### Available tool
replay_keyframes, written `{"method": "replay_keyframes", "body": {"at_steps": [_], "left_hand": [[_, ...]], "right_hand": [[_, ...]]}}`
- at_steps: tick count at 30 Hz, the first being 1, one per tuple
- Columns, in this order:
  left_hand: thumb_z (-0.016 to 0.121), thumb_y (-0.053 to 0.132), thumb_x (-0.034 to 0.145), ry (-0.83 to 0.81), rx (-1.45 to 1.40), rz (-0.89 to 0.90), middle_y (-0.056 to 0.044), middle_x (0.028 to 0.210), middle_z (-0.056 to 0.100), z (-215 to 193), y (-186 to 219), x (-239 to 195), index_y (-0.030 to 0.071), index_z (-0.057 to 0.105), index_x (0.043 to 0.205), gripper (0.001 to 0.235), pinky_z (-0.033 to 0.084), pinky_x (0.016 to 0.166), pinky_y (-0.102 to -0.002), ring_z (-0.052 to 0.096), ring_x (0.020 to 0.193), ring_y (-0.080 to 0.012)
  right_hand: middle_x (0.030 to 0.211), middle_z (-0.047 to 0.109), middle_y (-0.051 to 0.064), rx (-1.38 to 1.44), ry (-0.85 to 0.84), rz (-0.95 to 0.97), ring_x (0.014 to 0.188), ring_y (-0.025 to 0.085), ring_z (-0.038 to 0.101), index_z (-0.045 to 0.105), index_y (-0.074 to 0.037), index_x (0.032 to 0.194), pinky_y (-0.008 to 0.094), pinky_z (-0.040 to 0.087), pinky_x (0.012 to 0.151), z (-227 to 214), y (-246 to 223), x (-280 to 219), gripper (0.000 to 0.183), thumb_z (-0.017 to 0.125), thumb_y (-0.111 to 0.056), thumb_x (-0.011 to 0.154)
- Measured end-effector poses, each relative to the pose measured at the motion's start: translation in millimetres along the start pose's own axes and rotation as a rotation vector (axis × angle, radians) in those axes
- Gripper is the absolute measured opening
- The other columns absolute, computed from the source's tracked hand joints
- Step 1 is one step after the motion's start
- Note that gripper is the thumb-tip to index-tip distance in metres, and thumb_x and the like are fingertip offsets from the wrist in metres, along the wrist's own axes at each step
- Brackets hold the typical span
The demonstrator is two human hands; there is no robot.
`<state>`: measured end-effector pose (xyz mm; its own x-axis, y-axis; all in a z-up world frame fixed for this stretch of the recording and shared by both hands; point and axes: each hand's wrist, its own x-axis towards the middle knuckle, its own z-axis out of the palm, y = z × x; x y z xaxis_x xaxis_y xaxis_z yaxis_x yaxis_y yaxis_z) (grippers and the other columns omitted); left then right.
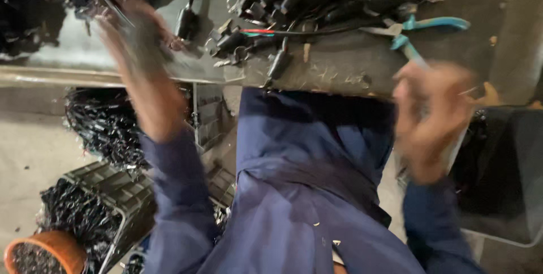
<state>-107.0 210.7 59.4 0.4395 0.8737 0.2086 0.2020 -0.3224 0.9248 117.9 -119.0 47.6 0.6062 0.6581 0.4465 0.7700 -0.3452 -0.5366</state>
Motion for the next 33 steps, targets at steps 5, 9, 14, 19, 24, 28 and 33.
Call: {"method": "replay_keyframes", "body": {"at_steps": [5, 9, 14, 19, 24, 28, 33], "left_hand": [[0.057, 0.019, 0.097, -0.072, 1.224, 0.199, -0.037, 0.164, 0.025, -2, -22, 52, -0.010, 0.039, 0.152, 0.064, 0.022, 0.126, -0.061, 0.021, 0.153, -0.0509], [0.072, -0.001, 0.064, -0.524, 0.669, 0.555, -0.018, 0.138, 0.052, 35, -41, 1, 0.009, 0.053, 0.145, 0.083, 0.041, 0.104, -0.044, 0.049, 0.127, -0.0390], [0.078, -0.004, 0.080, -0.529, 0.692, 0.566, -0.010, 0.116, 0.057, 32, -30, 13, 0.016, 0.058, 0.144, 0.069, 0.047, 0.092, -0.042, 0.057, 0.113, -0.0313], [0.068, -0.002, 0.076, -0.190, 0.482, 0.667, -0.016, 0.113, 0.054, 27, 25, 16, 0.014, 0.056, 0.123, 0.051, 0.051, 0.091, -0.038, 0.057, 0.109, -0.0330], [0.063, 0.011, 0.080, -0.316, 0.329, 0.709, -0.014, 0.107, 0.058, 37, 66, -51, 0.002, 0.052, 0.116, 0.038, 0.040, 0.097, -0.053, 0.058, 0.103, -0.0337], [0.066, 0.009, 0.098, -0.849, -0.339, -0.022, -0.008, 0.108, 0.063, 74, 60, -115, 0.004, 0.055, 0.124, 0.028, 0.053, 0.091, -0.031, 0.059, 0.099, -0.0119], [0.066, 0.011, 0.098, -0.922, -0.545, -0.392, -0.007, 0.107, 0.066, 109, 28, -153, 0.003, 0.056, 0.133, 0.038, 0.053, 0.082, -0.030, 0.062, 0.091, -0.0129]], "right_hand": [[0.140, 0.058, 0.014, -0.586, -0.163, -0.166, 0.133, 0.034, 0.049, 0.067, -0.001, 0.136, 0.046, 0.042, 0.109, -2, 63, 18, 0.057, 0.085, -0.038, 0.097], [0.134, 0.056, 0.010, -0.319, -0.254, -0.009, 0.133, 0.031, 0.047, 0.064, -0.007, 0.136, 0.044, 0.038, 0.115, -13, 58, -15, 0.047, 0.086, -0.026, 0.099], [0.134, 0.064, 0.012, -0.223, -0.241, -0.048, 0.129, 0.032, 0.054, 0.073, -0.007, 0.129, 0.048, 0.040, 0.111, -13, 36, -10, 0.047, 0.084, -0.015, 0.084], [0.126, 0.065, 0.008, 0.262, 0.146, -0.070, 0.124, 0.023, 0.063, 0.071, -0.009, 0.120, 0.035, 0.055, 0.100, 14, -33, 25, 0.012, 0.073, -0.008, 0.108], [0.124, 0.064, 0.013, 1.575, -0.215, 0.823, 0.117, 0.023, 0.062, 0.054, 0.002, 0.130, 0.040, 0.052, 0.101, 49, -98, 24, 0.044, 0.055, -0.034, 0.103], [0.094, 0.055, 0.002, 2.366, -0.238, 1.008, 0.084, 0.012, 0.054, 0.055, 0.007, 0.142, 0.026, 0.047, 0.081, 45, -33, 33, 0.063, 0.052, -0.048, 0.110], [0.077, 0.043, -0.005, 2.475, -0.009, 0.874, 0.060, 0.004, 0.039, 0.057, 0.002, 0.130, 0.020, 0.035, 0.058, 31, 9, 57, 0.047, 0.053, -0.043, 0.115]]}}
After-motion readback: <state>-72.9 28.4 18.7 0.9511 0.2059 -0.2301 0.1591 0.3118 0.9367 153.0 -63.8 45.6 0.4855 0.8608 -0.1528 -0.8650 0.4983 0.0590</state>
